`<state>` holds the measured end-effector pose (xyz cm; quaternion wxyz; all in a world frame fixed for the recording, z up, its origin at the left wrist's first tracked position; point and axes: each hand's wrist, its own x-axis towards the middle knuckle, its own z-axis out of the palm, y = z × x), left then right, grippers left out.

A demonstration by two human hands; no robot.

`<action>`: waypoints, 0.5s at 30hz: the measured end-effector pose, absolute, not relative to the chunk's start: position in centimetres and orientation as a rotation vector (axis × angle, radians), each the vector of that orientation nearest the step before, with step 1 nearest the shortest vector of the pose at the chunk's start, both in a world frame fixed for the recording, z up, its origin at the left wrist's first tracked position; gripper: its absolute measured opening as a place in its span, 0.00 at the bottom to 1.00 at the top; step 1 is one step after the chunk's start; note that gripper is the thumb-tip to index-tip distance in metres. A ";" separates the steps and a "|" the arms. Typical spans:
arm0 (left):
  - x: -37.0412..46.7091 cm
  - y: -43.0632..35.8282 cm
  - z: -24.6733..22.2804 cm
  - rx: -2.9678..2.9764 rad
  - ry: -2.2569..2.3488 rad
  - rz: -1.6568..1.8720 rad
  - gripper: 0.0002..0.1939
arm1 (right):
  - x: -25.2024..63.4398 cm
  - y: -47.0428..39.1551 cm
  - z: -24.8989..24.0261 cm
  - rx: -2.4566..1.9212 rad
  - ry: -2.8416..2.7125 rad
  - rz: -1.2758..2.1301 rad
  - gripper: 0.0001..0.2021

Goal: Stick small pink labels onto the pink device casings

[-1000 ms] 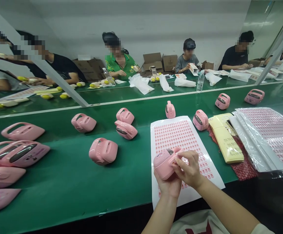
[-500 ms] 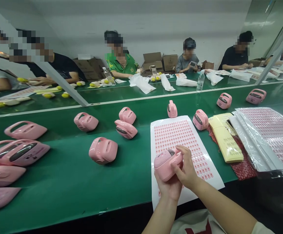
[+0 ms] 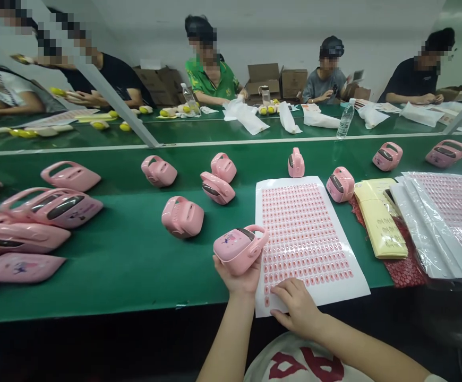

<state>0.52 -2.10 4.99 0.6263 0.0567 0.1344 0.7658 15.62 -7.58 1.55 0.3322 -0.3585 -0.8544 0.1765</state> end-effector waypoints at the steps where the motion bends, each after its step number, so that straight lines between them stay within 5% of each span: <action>1: 0.4 -2.1 4.7 0.135 0.354 1.768 0.30 | 15.3 -7.8 1.2 -0.952 -2.285 0.376 0.15; 8: 0.7 -2.2 2.8 0.162 0.572 1.764 0.28 | 14.0 -7.0 0.0 -0.790 -2.284 -0.045 0.04; 15: 0.6 -3.0 3.1 0.443 0.774 1.760 0.32 | 15.3 -5.9 4.1 -0.897 -1.862 0.678 0.06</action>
